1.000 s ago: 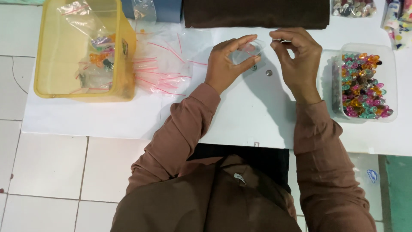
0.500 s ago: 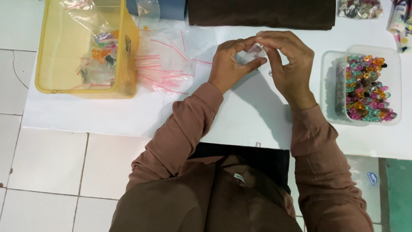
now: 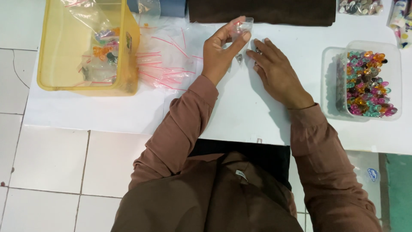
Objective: The person selects buttons from a container, arranges them in a line on the table, and places them into a small plastic bag.
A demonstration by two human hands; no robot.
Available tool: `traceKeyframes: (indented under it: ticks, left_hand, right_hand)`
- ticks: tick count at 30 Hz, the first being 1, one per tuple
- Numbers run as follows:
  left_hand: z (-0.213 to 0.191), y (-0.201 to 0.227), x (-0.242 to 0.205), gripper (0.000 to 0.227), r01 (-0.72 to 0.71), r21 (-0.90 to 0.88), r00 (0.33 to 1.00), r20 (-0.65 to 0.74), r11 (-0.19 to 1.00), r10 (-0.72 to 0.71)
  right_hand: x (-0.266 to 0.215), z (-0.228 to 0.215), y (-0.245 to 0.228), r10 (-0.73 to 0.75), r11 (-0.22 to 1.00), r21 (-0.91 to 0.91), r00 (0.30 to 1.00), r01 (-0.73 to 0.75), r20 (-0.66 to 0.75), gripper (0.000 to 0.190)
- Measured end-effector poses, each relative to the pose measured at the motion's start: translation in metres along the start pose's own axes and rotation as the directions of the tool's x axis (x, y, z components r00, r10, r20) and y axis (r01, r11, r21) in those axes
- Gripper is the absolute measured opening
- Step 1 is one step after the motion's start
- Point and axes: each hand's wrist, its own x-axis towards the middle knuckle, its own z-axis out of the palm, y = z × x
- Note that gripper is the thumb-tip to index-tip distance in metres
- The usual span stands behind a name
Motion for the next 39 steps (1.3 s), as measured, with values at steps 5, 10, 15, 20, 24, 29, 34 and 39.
traceKeyframes:
  ticks: [5,10,15,20,24,29,34,39]
  left_hand:
    - [-0.001,-0.001,-0.001,0.042,0.004,-0.009,1.0,0.001,1.0,-0.004]
    - [0.002,0.002,-0.005,0.04,-0.029,0.013,0.999,0.016,1.0,0.028]
    - [0.002,0.018,-0.012,0.042,-0.012,0.165,0.999,0.052,0.986,0.003]
    - [0.003,0.009,-0.013,0.042,-0.063,0.185,0.993,0.113,0.981,0.043]
    - [0.004,0.017,-0.015,0.044,-0.051,0.275,0.985,0.172,0.96,0.004]
    - [0.003,0.011,-0.012,0.043,-0.109,0.291,0.975,0.218,0.95,0.045]
    - [0.003,0.002,-0.009,0.043,-0.118,0.281,0.978,0.2,0.953,0.063]
    - [0.004,-0.001,-0.007,0.031,-0.153,0.269,0.975,0.199,0.951,0.101]
  right_hand:
    - [-0.003,0.007,-0.011,-0.075,0.988,-0.145,0.983,0.05,-0.17,0.026]
    - [-0.005,0.012,-0.003,-0.117,0.983,-0.165,0.956,0.074,-0.268,0.018]
    - [-0.008,0.006,0.0,0.045,0.999,0.036,0.961,-0.036,-0.273,0.023]
    - [-0.002,-0.022,-0.012,0.17,0.97,0.224,0.926,-0.096,-0.336,0.025]
    - [0.005,-0.04,-0.026,0.251,0.933,0.346,0.869,-0.099,-0.428,0.023]
    - [0.017,-0.054,-0.05,0.185,0.936,0.352,0.877,-0.019,-0.444,0.021]
    - [0.03,-0.06,-0.061,0.043,0.963,0.259,0.912,0.07,-0.408,0.022]
    - [0.036,-0.058,-0.063,-0.122,0.978,0.116,0.928,0.173,-0.353,0.036]
